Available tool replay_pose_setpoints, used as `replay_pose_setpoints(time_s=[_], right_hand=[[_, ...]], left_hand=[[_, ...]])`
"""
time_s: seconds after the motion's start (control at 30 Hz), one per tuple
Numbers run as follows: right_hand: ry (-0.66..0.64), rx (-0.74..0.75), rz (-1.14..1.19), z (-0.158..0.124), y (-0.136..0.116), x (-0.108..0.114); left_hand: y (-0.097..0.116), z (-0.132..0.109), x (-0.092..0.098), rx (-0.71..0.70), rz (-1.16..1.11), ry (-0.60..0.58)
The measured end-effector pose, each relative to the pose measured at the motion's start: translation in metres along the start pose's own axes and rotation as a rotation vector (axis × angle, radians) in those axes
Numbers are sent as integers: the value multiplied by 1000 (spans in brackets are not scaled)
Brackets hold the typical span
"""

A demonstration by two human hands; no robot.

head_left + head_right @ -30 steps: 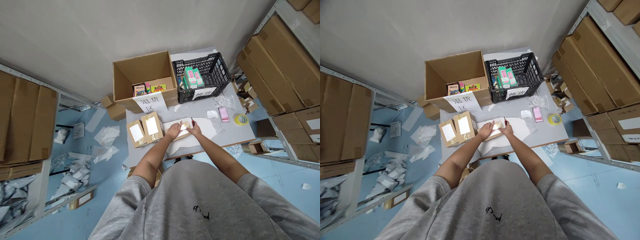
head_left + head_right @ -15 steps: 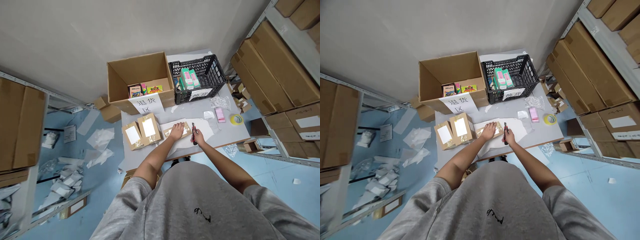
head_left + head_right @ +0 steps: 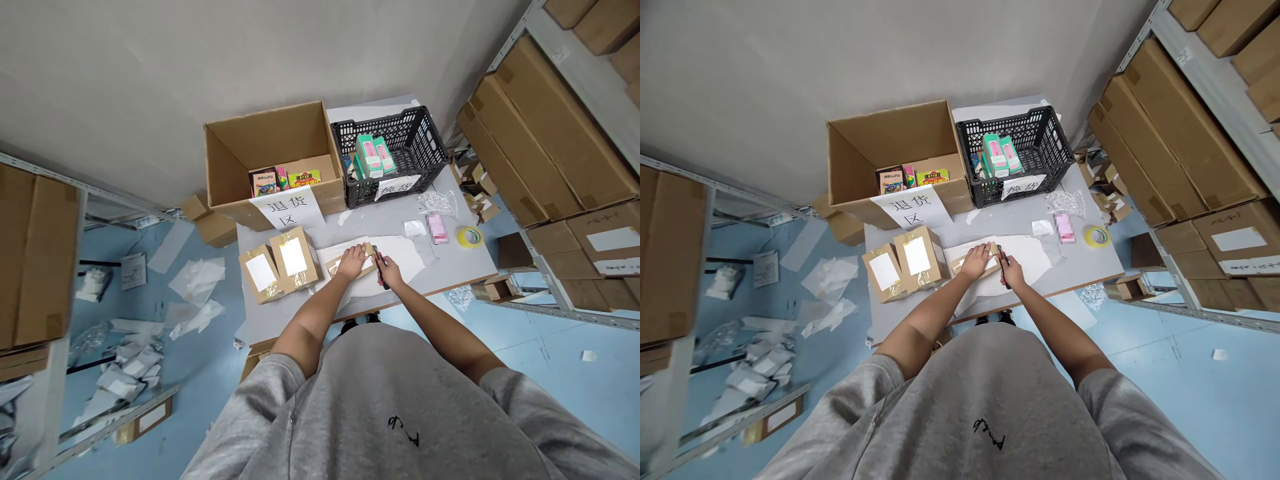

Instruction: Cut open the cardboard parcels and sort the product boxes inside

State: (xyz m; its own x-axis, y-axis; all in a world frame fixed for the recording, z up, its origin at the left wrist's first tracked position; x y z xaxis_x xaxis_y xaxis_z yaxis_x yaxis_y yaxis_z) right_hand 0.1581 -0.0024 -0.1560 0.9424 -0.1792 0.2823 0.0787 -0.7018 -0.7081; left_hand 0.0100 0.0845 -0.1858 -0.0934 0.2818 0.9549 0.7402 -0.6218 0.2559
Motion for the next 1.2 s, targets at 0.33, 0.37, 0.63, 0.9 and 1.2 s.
replay_pose_setpoints(time_s=[0.33,0.37,0.63,0.9,1.2], right_hand=[[-6,-7,-85,-2,-10,2],[-11,1,-101,-4,-10,4],[21,-31,-130,-8,-10,2],[18,-42,-120,-8,-11,2],[41,-56,-101,-8,-14,-6]], left_hand=[[0,0,7,24,-41,14],[0,0,7,28,-41,11],[-2,4,9,40,-36,11],[-4,7,15,63,-27,-24],[4,11,16,142,-3,-74]])
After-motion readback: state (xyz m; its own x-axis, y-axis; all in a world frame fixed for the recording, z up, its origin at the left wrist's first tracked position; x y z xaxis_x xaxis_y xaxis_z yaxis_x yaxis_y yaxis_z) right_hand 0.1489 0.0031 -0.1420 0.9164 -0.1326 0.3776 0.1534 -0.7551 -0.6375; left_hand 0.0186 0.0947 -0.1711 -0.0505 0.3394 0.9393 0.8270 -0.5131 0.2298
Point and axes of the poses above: each hand's wrist, its own z-axis towards the middle knuckle, its own x-axis out of the back of the hand, y = z × x, the point moved 4 cm from there along z, towards the middle knuckle, and after that the axes turned 1 degree about y, right-handed, at the moved point
